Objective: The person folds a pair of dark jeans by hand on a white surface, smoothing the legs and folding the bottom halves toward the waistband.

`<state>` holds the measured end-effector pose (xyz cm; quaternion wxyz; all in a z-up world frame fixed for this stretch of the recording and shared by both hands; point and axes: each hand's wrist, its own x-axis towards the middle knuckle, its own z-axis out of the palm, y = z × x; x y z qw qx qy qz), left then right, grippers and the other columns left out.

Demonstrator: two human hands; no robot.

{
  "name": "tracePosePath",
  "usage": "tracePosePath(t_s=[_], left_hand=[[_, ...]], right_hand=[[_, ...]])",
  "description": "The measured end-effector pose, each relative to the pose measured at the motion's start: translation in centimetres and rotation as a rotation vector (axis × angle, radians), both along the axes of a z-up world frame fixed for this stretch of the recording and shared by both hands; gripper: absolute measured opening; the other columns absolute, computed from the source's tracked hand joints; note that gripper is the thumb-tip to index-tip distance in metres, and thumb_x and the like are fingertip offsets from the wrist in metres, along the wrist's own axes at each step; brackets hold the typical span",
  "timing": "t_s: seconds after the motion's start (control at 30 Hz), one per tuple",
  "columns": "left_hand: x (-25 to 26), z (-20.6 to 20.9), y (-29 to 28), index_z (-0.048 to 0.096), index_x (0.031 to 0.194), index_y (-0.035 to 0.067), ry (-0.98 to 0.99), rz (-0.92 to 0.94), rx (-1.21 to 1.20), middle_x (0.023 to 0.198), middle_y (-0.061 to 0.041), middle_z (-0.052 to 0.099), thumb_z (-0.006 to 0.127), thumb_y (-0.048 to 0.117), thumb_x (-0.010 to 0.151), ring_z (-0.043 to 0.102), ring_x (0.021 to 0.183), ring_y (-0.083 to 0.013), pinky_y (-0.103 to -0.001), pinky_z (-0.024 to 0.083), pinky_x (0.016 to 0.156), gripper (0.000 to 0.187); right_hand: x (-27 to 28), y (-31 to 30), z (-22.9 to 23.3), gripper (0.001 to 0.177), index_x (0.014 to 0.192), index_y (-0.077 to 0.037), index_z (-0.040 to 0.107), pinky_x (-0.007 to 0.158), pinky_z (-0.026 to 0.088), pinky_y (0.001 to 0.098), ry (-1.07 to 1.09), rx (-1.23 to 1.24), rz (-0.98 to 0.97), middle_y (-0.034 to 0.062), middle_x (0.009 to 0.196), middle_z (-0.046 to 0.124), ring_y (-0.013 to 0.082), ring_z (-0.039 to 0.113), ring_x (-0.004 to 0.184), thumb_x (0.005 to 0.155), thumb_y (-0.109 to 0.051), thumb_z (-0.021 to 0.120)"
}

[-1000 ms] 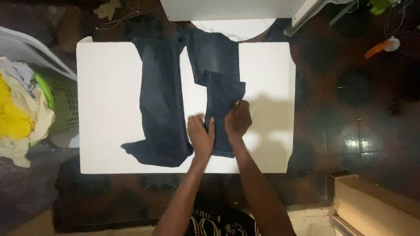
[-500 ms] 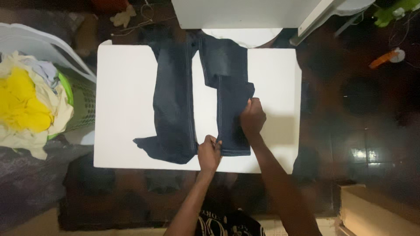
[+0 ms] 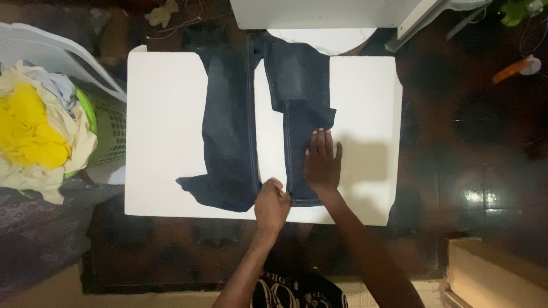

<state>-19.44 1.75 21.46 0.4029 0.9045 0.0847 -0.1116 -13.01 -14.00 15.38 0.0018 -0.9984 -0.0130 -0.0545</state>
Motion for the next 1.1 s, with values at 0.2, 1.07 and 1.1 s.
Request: tracePosePath(t_s=[0.2,1.07,1.1], left_hand=[[3.9,-0.2,-1.9,0.058,0.104,-0.005,-0.406,-0.177,-0.159,0.099,-0.021,0.058,0.057,-0.007,0.090,0.060,0.090,-0.0368,-0.047,0.050,0.081,0.014],[18.0,-4.1,-4.7,0.031,0.159,0.016,-0.503,-0.600,0.361,0.167,-0.007,0.025,0.053,0.043,0.102,0.024,0.154,-0.0209,-0.048,0.023,0.127,0.067],[18.4,-4.0,-5.0,0.031,0.160,0.016,-0.499,-0.584,0.354,0.168,-0.007,0.025,0.054,0.041,0.101,0.024,0.155,-0.0209,-0.048,0.023,0.127,0.068]], right_hand=[[0.4,-0.1,-0.4,0.055,0.151,-0.009,0.042,0.119,0.021,0.0582,-0.016,0.064,-0.166,0.0160,0.160,0.036,0.0352,0.025,0.151,0.103,-0.034,0.042],[-0.2,-0.2,-1.1,0.053,0.151,0.001,0.050,0.123,0.028,0.0593,-0.081,0.148,-0.244,0.0234,0.161,0.041,0.0397,0.035,0.153,0.104,-0.022,0.045],[-0.1,-0.2,-1.1,0.054,0.151,0.001,0.050,0.123,0.028,0.0592,-0.065,0.140,-0.251,0.0240,0.162,0.041,0.0401,0.035,0.153,0.103,-0.022,0.046]])
